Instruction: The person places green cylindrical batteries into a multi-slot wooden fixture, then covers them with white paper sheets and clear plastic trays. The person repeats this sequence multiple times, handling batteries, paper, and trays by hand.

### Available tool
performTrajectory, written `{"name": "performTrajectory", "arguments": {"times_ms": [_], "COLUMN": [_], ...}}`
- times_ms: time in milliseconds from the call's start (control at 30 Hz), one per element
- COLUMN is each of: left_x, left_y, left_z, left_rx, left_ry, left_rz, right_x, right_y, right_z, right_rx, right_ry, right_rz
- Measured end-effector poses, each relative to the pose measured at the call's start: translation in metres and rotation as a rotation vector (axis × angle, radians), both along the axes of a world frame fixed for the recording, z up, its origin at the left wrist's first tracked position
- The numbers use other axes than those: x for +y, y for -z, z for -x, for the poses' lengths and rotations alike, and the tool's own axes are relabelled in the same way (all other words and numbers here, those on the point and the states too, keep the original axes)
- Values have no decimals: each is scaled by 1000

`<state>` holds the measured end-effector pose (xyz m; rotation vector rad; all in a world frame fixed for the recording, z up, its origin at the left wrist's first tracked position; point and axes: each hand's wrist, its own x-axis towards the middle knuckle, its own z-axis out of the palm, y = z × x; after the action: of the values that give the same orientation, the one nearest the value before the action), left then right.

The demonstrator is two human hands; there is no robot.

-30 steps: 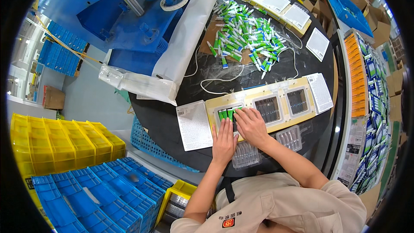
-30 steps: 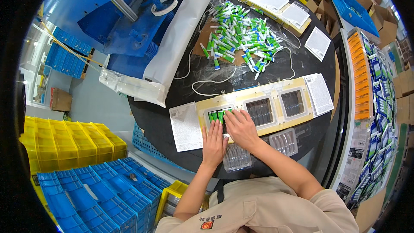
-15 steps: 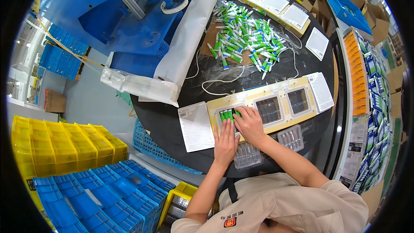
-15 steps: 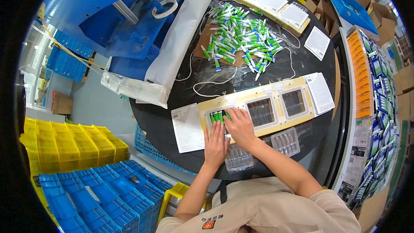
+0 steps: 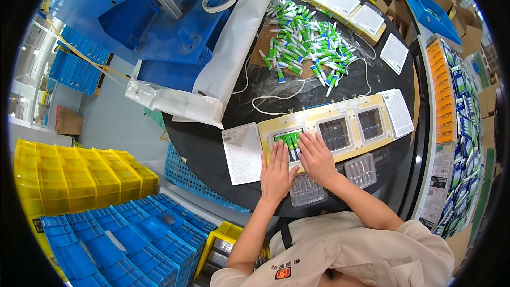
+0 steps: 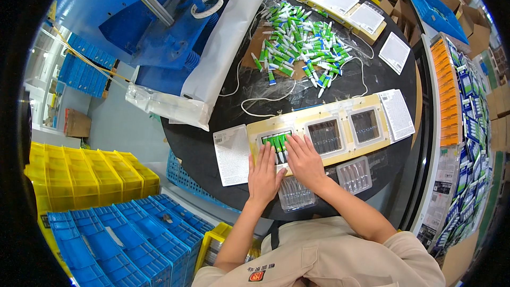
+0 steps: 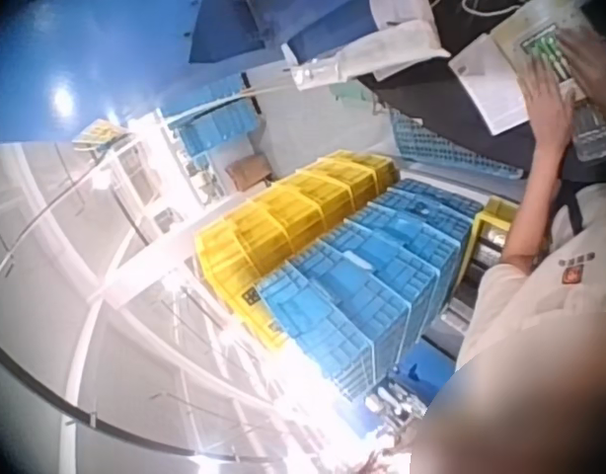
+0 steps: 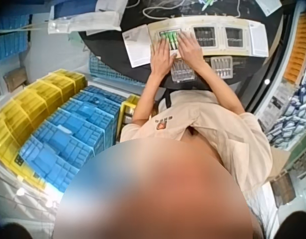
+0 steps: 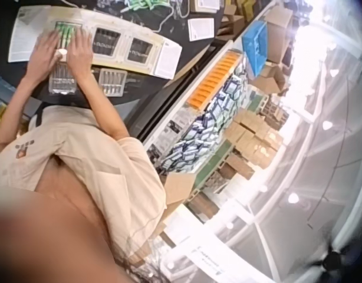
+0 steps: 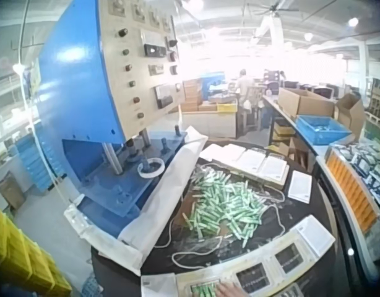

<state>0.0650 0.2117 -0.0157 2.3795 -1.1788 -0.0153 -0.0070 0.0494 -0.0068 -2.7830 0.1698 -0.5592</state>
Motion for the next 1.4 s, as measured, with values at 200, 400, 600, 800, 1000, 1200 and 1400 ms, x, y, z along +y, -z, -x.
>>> {"name": "performTrajectory", "arguments": {"times_ms": [200,400,600,800,1000,1200,1400], "left_x": [-4,-7,-11,-40,-165,-211,-163], "left_y": [0,0,-9,-26,-14,7,-45], "left_z": [-3,-5,-12,-25,-147,-232,-138], "left_rx": [-47,-113,-38,-174,-116,130,395], "left_ry": [52,135,162,174,-269,-445,-324], "left_rz": [-97,-140,-165,-114,295,-151,485], "right_x": [10,4,-23,-147,-190,-200,-174], "right_y": [5,1,-10,-24,11,4,-46], "right_z": [4,6,1,-64,-133,-106,13], "right_rx": [77,101,-41,-155,190,-15,-238], "right_ry": [44,-6,-19,324,366,303,5], "right_rz": [73,4,-363,-367,-71,-301,-334]}}
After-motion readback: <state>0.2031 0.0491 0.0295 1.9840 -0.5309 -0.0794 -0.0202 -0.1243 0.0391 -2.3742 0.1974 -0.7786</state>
